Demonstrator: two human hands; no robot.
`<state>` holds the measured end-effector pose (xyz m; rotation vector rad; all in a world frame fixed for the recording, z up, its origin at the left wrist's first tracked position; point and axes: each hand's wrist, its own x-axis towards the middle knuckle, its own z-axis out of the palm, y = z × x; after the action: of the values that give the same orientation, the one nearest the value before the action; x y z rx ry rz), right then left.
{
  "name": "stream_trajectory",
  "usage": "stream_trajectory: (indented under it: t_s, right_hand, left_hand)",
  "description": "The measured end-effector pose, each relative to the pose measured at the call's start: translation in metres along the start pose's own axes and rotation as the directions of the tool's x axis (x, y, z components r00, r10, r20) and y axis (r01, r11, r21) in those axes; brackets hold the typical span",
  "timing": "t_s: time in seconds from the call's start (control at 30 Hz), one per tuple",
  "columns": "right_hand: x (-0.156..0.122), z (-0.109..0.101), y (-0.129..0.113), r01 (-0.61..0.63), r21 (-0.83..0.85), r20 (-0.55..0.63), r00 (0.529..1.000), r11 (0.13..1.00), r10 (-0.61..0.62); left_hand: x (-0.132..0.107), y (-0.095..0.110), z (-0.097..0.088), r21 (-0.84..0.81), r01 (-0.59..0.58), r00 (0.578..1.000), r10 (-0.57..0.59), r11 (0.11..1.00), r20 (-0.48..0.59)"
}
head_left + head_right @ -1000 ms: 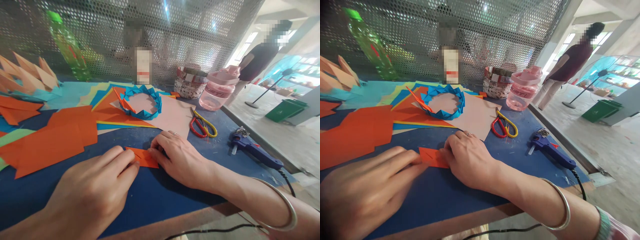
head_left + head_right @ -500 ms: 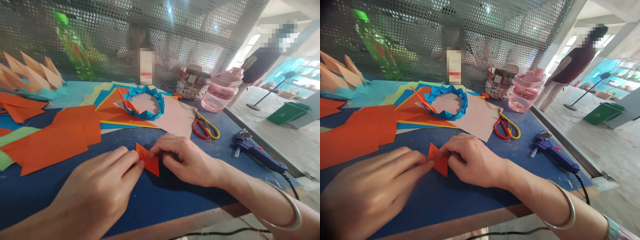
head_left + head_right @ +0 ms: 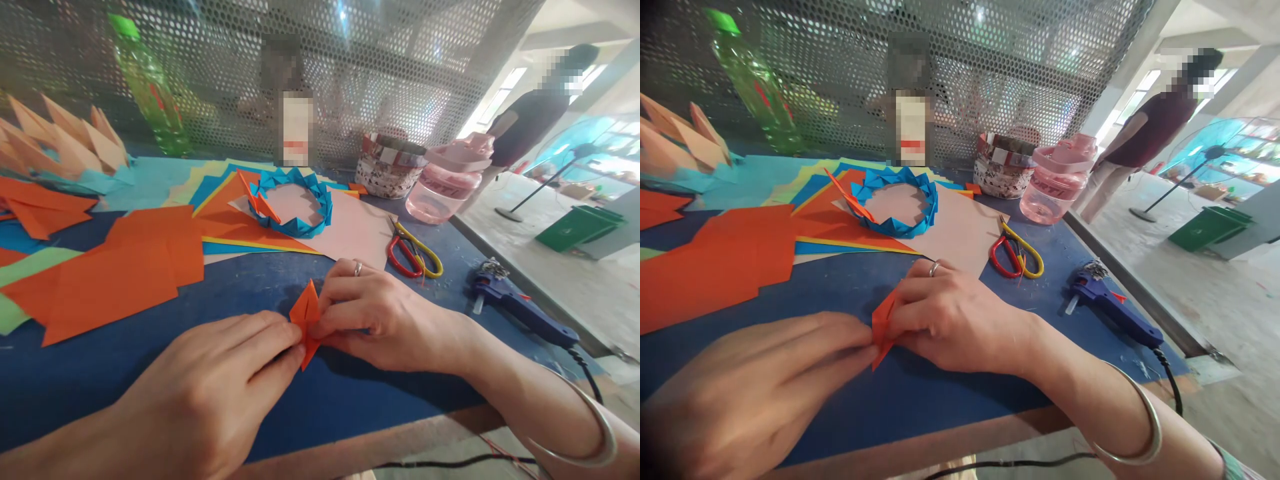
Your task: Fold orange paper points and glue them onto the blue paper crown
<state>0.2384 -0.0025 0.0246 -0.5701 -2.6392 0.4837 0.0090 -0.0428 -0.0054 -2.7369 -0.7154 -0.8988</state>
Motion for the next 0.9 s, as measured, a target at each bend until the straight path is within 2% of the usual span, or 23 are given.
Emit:
stream_trajectory:
  t_s: [0.2,0.37,0.47,0.57,0.7,0.9]
  right_hand:
    - [0.000,-0.003,0.006,-0.046,0.116,0.045,0.998,0.992,0.041]
    - [-0.001,-0.003,0.013,-0.099,0.196,0.080,0.993,0.976,0.085]
    - [0.000,0.000,0.016,-0.103,0.234,0.056,0.994,0.967,0.093]
    - [0.001,0.002,0.016,-0.136,0.232,0.043,0.991,0.963,0.129]
    - [0.003,0.003,0.012,-0.171,0.226,0.063,0.985,0.959,0.161]
    - [0.004,0.008,0.007,-0.245,0.128,0.068,0.969,0.961,0.238]
  left_hand:
    - [-0.005,0.000,0.003,-0.060,0.034,0.999,-0.033,0.998,0.015]
    - [-0.006,-0.004,0.001,-0.107,-0.018,0.998,0.024,0.994,0.051]
    - [-0.005,-0.007,-0.002,-0.121,-0.056,0.995,0.065,0.991,0.074]
    - [-0.004,-0.008,-0.003,-0.121,-0.092,0.992,0.102,0.988,0.079]
    - [-0.006,-0.004,-0.001,-0.136,-0.036,0.997,0.044,0.990,0.060]
    - [-0.008,-0.003,-0.003,-0.094,-0.096,0.991,0.104,0.991,0.084]
